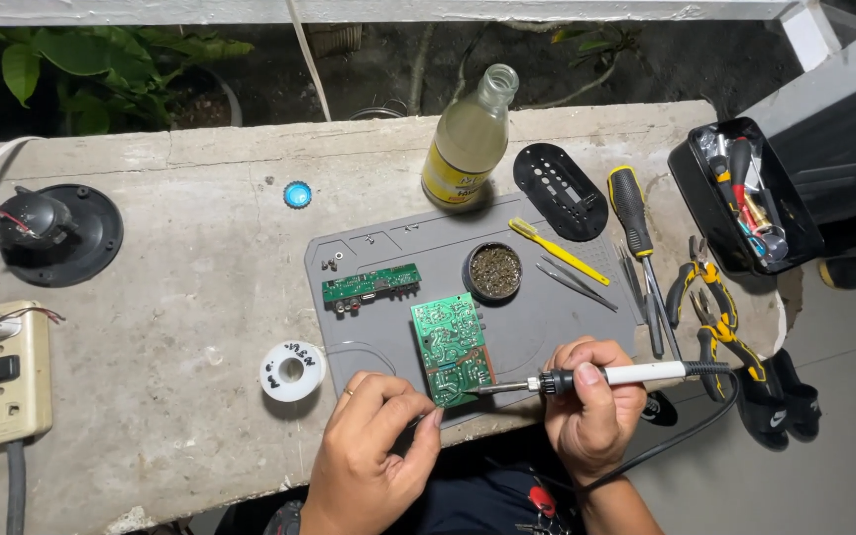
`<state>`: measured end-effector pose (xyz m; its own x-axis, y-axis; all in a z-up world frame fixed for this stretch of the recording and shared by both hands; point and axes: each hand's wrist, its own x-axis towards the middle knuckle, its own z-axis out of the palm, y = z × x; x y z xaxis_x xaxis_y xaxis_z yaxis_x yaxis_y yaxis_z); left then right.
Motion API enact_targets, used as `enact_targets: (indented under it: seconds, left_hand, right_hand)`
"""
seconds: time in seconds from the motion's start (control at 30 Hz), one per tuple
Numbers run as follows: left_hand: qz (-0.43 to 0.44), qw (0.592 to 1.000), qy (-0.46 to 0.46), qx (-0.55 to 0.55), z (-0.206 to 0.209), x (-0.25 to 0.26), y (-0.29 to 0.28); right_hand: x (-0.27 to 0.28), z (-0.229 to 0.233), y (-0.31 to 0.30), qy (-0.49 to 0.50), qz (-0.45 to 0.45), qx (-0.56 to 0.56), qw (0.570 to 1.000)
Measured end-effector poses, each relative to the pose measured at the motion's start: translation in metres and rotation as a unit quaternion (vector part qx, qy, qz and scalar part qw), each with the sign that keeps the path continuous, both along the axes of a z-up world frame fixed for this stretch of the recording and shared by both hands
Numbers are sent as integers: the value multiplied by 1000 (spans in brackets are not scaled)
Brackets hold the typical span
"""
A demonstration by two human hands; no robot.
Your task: Soldering electronic components onto a printed circuit board using a soldering iron and solder wire.
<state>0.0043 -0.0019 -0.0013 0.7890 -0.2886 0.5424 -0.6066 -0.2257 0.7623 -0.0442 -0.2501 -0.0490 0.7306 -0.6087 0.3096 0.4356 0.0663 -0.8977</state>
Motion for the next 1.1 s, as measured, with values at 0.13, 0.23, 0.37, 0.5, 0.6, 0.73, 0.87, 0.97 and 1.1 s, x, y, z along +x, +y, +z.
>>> enact_targets:
  seconds: [0.13, 0.23, 0.37, 0.5, 0.6, 0.73, 0.87, 0.97, 1.1]
  left_hand:
    - [7, 1000, -1, 14, 0, 0, 0]
    - [9, 1000, -6, 11, -3, 0, -1]
    - [17, 1000, -6, 17, -2, -1, -1]
    - [14, 1000, -12, 6, -1, 0, -2]
    - [13, 1000, -11, 1, -1, 0, -2]
    - [12, 1000, -6, 2, 0, 0, -2]
    - [18, 1000, -4, 6, -2, -1, -2]
    - [17, 1000, -9, 8, -1, 0, -2]
    - [16, 1000, -5, 7, -1, 0, -3]
  right_hand:
    - [0, 3, 1, 2, 9, -7, 1000]
    - [0, 4, 2, 5, 9, -11, 1000]
    - [0, 1, 1, 2, 2, -8, 1000]
    - [0, 3, 2, 6, 6, -7, 1000]
    - [0, 3, 1, 7, 8, -7, 1000]
    - [0, 2, 1, 8, 13, -1, 1000]
    - [0, 1, 1, 9, 12, 0, 1000]
    - [-1, 1, 0, 13, 13, 3, 1000]
    - [-1, 2, 1, 12, 13, -7, 1000]
